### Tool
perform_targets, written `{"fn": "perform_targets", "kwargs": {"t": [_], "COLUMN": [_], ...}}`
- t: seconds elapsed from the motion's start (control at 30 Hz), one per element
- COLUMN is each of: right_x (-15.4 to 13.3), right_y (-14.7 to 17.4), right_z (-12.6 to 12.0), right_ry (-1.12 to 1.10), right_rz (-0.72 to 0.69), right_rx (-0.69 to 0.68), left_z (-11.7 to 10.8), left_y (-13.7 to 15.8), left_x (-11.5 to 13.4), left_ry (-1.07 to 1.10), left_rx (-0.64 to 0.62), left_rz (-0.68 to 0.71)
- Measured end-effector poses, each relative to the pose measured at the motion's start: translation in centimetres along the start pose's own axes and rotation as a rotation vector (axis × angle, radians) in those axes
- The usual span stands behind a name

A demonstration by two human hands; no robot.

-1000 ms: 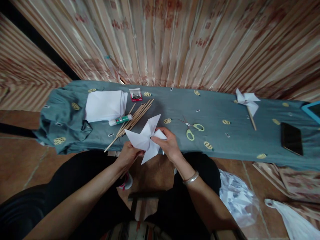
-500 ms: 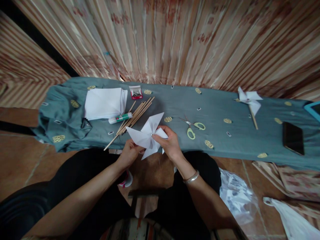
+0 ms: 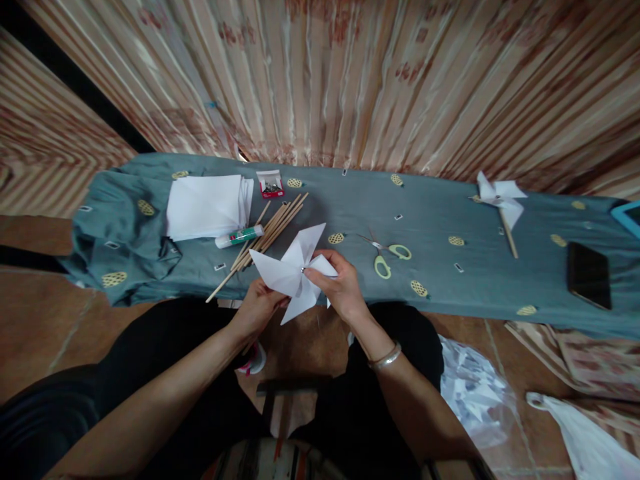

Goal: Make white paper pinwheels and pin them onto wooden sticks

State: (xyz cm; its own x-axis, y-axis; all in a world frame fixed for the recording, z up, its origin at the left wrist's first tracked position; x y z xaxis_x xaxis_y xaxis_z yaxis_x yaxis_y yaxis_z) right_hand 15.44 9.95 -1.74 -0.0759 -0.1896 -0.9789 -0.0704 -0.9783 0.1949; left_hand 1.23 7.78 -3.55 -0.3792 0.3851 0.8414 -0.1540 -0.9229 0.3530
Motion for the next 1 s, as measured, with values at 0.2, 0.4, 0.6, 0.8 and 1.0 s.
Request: {"fn": "perform_targets", "kwargs": {"t": [0.2,0.4,0.6,0.8,1.0], "right_x": [0.0,0.0,-1.0,-1.8,-1.9], "right_y": [-0.1,0.0,0.2,0.4,0.5], "right_z": [-0.1,-0.1,-0.2,-0.4,-0.6], "right_ry": [0.005,0.051,0.111,0.151,0.180], "right_rz": [-0.018,-0.021,-0.055,-0.127,-0.151], "right_rx": [-0.018,-0.026,-0.008,0.032,0.051], "left_z": [0.1,0.4,0.7,0.0,-0.1], "left_y": [-0.1,0.3,0.6,0.3,0.1], "left_x": [0.1,0.3,0.9,0.9,0.0], "left_ry": [-0.005,0.020,0.015,-0.006,0.040], "left_rx": [-0.017,-0.020,-0.007,0.024,0.036], "left_rz": [0.002,-0.023,-0.026,0.012,-0.013]}}
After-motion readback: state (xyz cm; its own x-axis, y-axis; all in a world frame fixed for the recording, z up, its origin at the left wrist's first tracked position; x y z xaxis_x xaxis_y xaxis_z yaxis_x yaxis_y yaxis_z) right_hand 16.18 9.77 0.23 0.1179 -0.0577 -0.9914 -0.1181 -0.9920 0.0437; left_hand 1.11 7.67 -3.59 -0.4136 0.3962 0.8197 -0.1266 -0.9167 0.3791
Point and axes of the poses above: each hand's wrist, its own y-axis away from the middle knuckle, its own z-axis out of the palm, x = y × z, the point moved 10 cm from there along -y, towards the middle knuckle, and after that the axes turned 3 degrees about -z, right-handed, at the moved point
